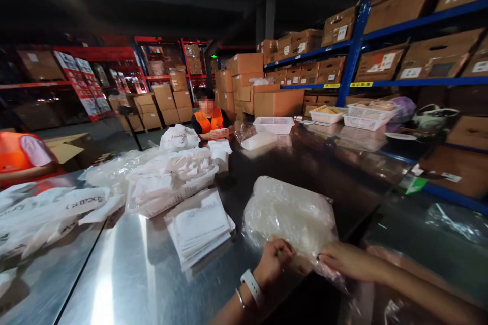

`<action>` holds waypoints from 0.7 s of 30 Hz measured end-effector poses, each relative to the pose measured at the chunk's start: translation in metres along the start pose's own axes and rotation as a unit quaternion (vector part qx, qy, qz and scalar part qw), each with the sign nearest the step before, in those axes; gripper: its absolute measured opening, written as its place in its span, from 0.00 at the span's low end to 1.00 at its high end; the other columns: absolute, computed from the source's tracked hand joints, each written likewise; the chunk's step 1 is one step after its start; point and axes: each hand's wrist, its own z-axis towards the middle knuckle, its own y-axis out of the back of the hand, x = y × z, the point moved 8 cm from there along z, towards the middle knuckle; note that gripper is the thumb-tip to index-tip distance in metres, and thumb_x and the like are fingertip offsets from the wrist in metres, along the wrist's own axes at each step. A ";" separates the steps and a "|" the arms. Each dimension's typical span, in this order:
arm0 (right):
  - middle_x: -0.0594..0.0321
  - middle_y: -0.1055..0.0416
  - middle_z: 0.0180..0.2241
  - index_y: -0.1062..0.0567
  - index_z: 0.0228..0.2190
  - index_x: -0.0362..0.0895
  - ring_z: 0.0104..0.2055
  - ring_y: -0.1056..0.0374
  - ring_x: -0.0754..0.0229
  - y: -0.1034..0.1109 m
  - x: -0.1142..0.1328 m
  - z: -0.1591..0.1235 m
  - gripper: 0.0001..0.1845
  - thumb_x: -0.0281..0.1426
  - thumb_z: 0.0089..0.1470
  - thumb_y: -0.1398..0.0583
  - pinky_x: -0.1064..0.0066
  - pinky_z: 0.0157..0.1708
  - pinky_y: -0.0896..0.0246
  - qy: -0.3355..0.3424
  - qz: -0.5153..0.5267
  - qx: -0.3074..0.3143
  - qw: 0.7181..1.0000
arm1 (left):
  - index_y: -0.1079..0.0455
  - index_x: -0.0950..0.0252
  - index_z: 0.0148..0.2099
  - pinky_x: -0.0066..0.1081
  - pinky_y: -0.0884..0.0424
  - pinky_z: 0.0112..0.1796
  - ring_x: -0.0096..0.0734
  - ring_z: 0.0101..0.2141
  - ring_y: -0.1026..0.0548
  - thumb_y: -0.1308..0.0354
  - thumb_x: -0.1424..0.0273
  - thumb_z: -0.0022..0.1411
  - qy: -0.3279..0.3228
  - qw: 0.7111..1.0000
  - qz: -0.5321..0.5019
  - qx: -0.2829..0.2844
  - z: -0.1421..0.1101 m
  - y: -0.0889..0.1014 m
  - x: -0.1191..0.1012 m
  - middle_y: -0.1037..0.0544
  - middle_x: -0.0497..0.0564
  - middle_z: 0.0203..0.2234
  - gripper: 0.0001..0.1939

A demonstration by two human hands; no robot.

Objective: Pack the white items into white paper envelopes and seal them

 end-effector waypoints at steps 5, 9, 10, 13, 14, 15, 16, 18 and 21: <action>0.70 0.47 0.13 0.39 0.24 0.47 0.14 0.53 0.66 -0.027 -0.029 -0.007 0.38 0.67 0.49 0.64 0.72 0.17 0.55 -0.071 0.169 -0.022 0.983 | 0.28 0.62 0.40 0.44 0.37 0.43 0.44 0.37 0.28 0.40 0.69 0.58 -0.115 0.933 0.335 -0.057 -0.017 -0.018 -0.024 0.22 0.53 0.32 0.07; 0.72 0.47 0.13 0.38 0.25 0.46 0.14 0.53 0.68 -0.026 -0.029 -0.006 0.41 0.70 0.44 0.63 0.73 0.17 0.54 -0.085 0.228 -0.071 0.967 | 0.29 0.62 0.37 0.40 0.39 0.38 0.41 0.34 0.28 0.37 0.68 0.58 -0.137 0.896 0.413 -0.088 -0.017 -0.027 -0.027 0.22 0.49 0.29 0.05; 0.72 0.47 0.14 0.38 0.26 0.46 0.15 0.52 0.68 -0.023 -0.027 -0.005 0.40 0.70 0.44 0.62 0.74 0.17 0.54 -0.087 0.233 -0.081 0.965 | 0.29 0.62 0.38 0.39 0.39 0.38 0.41 0.34 0.28 0.37 0.69 0.58 -0.136 0.894 0.417 -0.090 -0.016 -0.028 -0.027 0.22 0.49 0.30 0.06; 0.71 0.44 0.14 0.37 0.25 0.46 0.14 0.49 0.68 -0.012 -0.017 0.003 0.35 0.65 0.47 0.56 0.74 0.15 0.53 -0.095 0.231 -0.085 0.965 | 0.29 0.62 0.41 0.39 0.41 0.37 0.40 0.34 0.28 0.37 0.72 0.58 -0.132 0.889 0.427 -0.098 -0.013 -0.026 -0.023 0.22 0.49 0.30 0.08; 0.70 0.43 0.13 0.36 0.24 0.46 0.13 0.48 0.67 -0.011 -0.014 0.007 0.32 0.63 0.49 0.54 0.74 0.15 0.53 -0.099 0.228 -0.075 0.966 | 0.29 0.62 0.39 0.39 0.41 0.37 0.40 0.33 0.28 0.38 0.73 0.57 -0.130 0.889 0.428 -0.098 -0.012 -0.026 -0.021 0.22 0.50 0.30 0.06; 0.69 0.43 0.12 0.36 0.22 0.46 0.12 0.47 0.66 -0.011 -0.011 0.012 0.30 0.60 0.49 0.52 0.73 0.14 0.53 -0.103 0.226 -0.060 0.967 | 0.29 0.62 0.36 0.39 0.42 0.36 0.39 0.32 0.28 0.37 0.74 0.56 -0.129 0.889 0.429 -0.096 -0.012 -0.025 -0.019 0.23 0.50 0.28 0.05; 0.67 0.42 0.11 0.35 0.20 0.45 0.11 0.47 0.65 -0.012 -0.008 0.017 0.28 0.57 0.50 0.51 0.72 0.13 0.53 -0.106 0.224 -0.044 0.968 | 0.30 0.62 0.33 0.38 0.42 0.35 0.39 0.31 0.29 0.37 0.74 0.55 -0.130 0.890 0.428 -0.091 -0.011 -0.025 -0.018 0.23 0.50 0.26 0.04; 0.64 0.41 0.10 0.34 0.18 0.45 0.11 0.46 0.64 -0.013 -0.001 0.025 0.26 0.53 0.51 0.50 0.71 0.13 0.52 -0.105 0.225 -0.027 0.968 | 0.31 0.63 0.27 0.38 0.43 0.35 0.37 0.31 0.30 0.37 0.75 0.53 -0.145 0.893 0.420 -0.078 -0.011 -0.024 -0.017 0.24 0.50 0.24 0.06; 0.62 0.40 0.11 0.34 0.17 0.45 0.12 0.43 0.63 -0.014 0.005 0.032 0.26 0.52 0.52 0.51 0.70 0.14 0.51 -0.091 0.223 -0.050 0.969 | 0.31 0.63 0.27 0.37 0.43 0.37 0.35 0.32 0.31 0.38 0.71 0.57 -0.196 0.898 0.391 -0.039 -0.013 -0.022 -0.023 0.25 0.49 0.24 0.08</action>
